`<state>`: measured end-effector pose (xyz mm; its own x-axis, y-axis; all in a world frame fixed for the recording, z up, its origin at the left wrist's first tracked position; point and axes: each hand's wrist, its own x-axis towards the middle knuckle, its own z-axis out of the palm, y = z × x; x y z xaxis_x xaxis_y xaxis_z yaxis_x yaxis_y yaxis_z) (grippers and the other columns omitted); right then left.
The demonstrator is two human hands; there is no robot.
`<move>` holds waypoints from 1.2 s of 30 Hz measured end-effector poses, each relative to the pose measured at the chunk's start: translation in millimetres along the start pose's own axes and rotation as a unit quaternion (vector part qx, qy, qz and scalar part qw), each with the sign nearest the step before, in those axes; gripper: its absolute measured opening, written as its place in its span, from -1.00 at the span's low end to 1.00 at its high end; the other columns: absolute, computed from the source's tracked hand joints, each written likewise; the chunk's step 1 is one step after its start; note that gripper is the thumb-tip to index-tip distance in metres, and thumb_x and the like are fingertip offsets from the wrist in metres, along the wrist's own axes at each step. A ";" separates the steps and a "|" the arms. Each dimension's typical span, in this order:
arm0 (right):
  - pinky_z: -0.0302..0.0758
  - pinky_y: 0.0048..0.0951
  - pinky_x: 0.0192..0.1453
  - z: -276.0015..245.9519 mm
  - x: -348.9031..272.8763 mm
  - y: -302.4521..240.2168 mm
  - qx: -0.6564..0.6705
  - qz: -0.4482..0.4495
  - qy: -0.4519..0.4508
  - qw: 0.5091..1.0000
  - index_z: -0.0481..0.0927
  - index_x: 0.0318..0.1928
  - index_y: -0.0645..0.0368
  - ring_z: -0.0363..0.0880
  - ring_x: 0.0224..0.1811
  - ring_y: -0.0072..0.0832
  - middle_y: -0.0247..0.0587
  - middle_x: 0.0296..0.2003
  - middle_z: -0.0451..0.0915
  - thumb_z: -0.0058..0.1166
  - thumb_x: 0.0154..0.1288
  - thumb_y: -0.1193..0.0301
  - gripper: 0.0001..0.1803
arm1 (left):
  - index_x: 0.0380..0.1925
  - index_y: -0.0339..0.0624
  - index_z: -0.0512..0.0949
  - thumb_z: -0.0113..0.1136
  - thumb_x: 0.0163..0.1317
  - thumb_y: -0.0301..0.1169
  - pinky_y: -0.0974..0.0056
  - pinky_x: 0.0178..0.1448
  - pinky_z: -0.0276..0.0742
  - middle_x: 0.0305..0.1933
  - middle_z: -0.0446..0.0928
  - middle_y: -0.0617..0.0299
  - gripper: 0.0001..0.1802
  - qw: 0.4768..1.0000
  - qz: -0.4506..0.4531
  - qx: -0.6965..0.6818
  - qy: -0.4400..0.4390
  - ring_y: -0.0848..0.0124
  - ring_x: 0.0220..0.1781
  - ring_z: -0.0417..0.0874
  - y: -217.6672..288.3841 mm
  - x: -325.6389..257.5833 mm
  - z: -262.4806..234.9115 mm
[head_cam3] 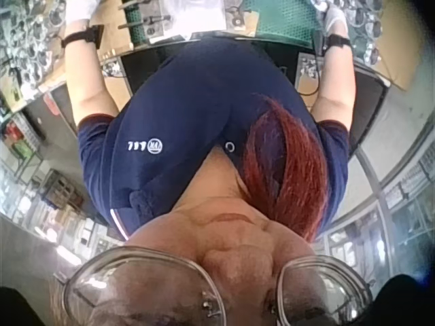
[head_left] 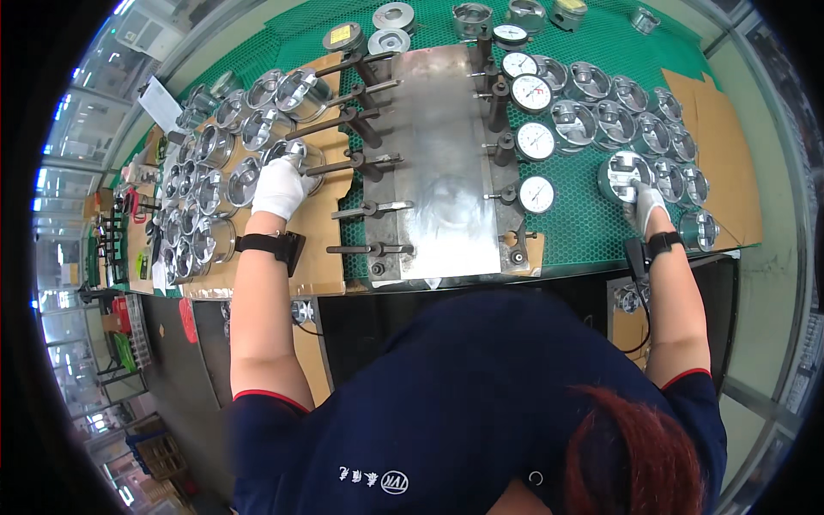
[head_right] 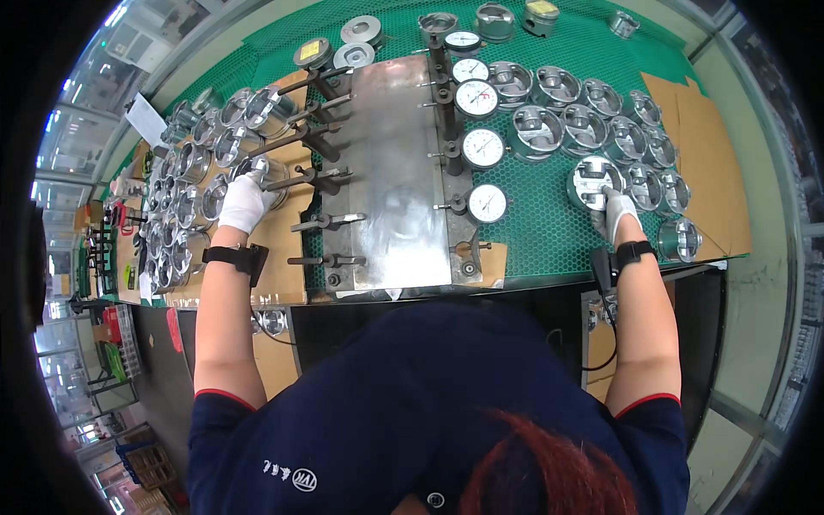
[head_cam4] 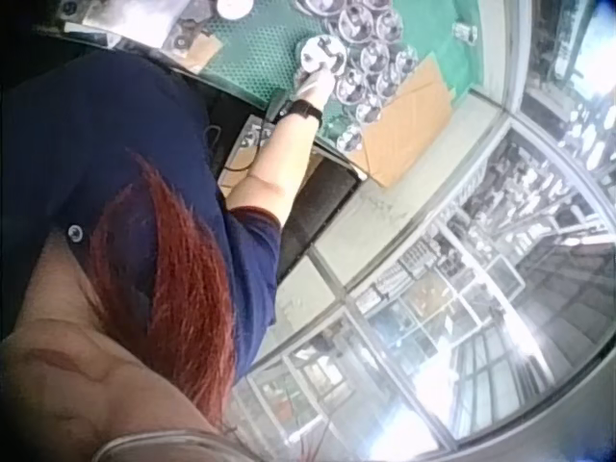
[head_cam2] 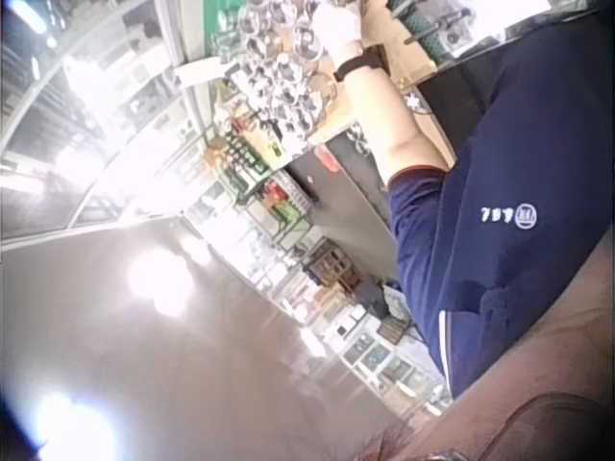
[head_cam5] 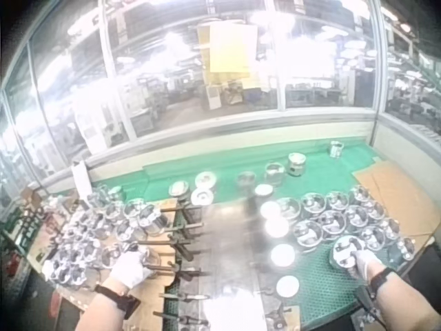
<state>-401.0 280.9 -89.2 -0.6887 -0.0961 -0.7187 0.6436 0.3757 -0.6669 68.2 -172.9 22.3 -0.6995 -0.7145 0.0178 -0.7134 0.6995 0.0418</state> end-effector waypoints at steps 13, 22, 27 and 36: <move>0.64 -0.42 -0.08 21.2 -122.3 19.7 0.014 -0.288 -0.032 0.957 0.09 0.53 0.20 0.66 -0.15 -0.50 -0.13 0.05 0.64 0.13 0.45 0.29 -0.22 | -0.09 -0.42 0.63 0.24 0.31 -0.01 0.16 0.01 0.59 -0.17 0.71 -0.09 -0.43 0.925 -0.250 -0.286 -0.016 0.14 -0.14 0.73 -31.1 -119.0 -19.0; 0.59 -0.33 0.19 157.2 -298.9 0.3 -0.284 -0.434 -0.501 0.693 0.17 0.52 0.20 0.59 0.21 -0.32 0.05 0.25 0.47 0.43 0.16 0.45 -0.03 | -0.03 -0.42 0.63 0.19 0.36 -0.29 0.31 0.11 0.51 -0.11 0.71 0.11 -0.62 0.545 -0.110 -0.826 -0.088 0.38 -0.07 0.68 92.6 -144.7 -100.4; 0.22 -0.16 0.52 190.9 -291.2 35.2 -0.156 -0.565 -0.384 0.713 -0.08 0.54 0.38 0.29 0.43 -0.05 0.19 0.35 0.28 0.65 -0.20 0.23 0.41 | 0.19 -0.37 0.44 0.03 0.50 -0.21 0.44 -0.10 0.49 0.00 0.64 0.27 -0.53 0.531 -0.121 -0.815 -0.196 0.56 -0.03 0.61 129.8 -136.0 -54.8; 0.52 -0.02 0.18 216.1 -273.0 33.0 -0.380 -0.687 -0.157 0.599 0.27 0.39 0.29 0.52 0.08 0.17 0.32 0.08 0.44 0.57 -0.17 0.15 0.12 | 0.27 -0.22 0.35 0.46 -0.10 -0.55 -0.01 0.36 0.46 0.34 0.32 -0.40 -0.17 0.931 0.236 -0.278 0.014 -0.24 0.29 0.49 149.2 -106.5 -26.9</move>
<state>-119.6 120.4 42.5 -0.2198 -0.9202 0.3239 -0.8790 0.0428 -0.4750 37.4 7.1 53.5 -0.9228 -0.3350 0.1904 -0.1892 0.8244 0.5334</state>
